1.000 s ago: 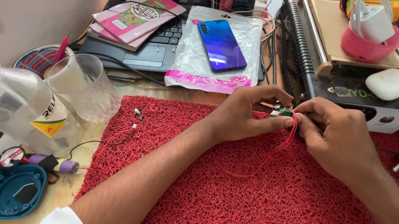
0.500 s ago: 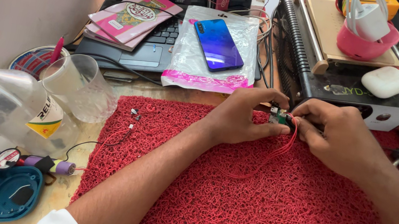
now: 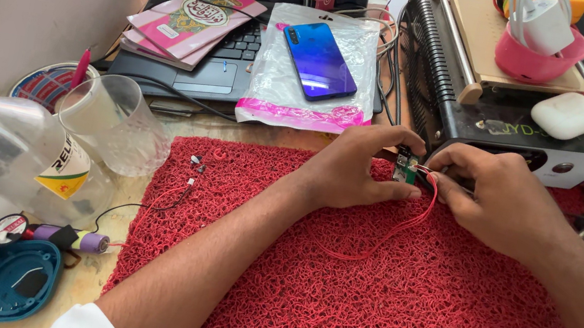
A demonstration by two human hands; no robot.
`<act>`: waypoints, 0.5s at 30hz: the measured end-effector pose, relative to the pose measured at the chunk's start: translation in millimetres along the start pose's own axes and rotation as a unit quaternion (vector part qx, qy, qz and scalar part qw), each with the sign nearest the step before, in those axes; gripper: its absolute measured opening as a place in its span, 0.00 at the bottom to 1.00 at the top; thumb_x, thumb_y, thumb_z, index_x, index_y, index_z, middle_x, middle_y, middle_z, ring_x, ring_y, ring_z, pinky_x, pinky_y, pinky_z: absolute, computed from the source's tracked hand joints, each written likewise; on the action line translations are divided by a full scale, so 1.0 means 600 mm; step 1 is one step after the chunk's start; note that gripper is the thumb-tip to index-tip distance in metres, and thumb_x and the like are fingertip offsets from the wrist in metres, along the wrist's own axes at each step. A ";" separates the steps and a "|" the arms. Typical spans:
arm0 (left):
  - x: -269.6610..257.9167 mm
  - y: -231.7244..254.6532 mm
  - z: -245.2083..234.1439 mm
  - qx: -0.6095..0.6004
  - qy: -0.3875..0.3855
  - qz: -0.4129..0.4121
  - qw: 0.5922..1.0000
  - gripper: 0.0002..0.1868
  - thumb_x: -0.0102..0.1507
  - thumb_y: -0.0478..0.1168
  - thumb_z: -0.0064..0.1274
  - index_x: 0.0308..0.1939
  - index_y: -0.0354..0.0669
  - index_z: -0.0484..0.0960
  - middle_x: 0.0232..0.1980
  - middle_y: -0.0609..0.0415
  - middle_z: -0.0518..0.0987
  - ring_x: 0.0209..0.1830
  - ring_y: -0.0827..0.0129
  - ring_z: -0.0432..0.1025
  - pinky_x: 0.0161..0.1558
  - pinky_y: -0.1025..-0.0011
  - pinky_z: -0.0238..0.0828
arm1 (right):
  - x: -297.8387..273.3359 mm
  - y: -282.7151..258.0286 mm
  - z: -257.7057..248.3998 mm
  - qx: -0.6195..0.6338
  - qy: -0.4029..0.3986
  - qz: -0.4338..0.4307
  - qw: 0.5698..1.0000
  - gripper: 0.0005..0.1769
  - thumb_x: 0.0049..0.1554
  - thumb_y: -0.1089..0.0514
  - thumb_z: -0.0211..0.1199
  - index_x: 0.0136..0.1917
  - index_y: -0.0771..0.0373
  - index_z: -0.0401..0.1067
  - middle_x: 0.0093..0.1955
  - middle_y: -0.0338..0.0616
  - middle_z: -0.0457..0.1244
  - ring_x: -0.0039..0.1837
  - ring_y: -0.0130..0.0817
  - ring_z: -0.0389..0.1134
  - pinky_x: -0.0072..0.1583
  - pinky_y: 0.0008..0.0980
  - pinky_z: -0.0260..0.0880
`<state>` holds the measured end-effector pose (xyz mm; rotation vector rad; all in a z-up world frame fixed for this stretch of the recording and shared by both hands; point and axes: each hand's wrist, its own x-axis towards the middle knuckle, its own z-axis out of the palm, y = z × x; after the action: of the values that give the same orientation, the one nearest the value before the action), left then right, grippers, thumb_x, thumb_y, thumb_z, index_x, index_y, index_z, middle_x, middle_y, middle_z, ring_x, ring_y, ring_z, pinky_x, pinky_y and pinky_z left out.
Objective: The person holds a small green circuit board and uses tweezers to manipulate red wires and small components. They repeatedly adjust the wires and components on the board, occasionally using a soldering iron to make connections.
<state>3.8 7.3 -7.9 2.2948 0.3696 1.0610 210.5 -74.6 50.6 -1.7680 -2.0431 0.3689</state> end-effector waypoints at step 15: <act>0.000 0.000 0.000 0.005 -0.009 0.003 1.000 0.29 0.57 0.44 0.72 0.58 0.40 0.77 0.55 0.50 0.83 0.58 0.63 0.80 0.60 0.67 0.77 | 0.002 0.004 -0.001 -0.016 -0.019 -0.005 1.000 0.14 0.56 0.55 0.67 0.54 0.62 0.77 0.46 0.49 0.74 0.48 0.37 0.78 0.51 0.37 0.76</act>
<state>4.0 7.2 -7.7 2.3146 0.3616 1.0442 212.5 -73.2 50.3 -1.7821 -2.0936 0.3728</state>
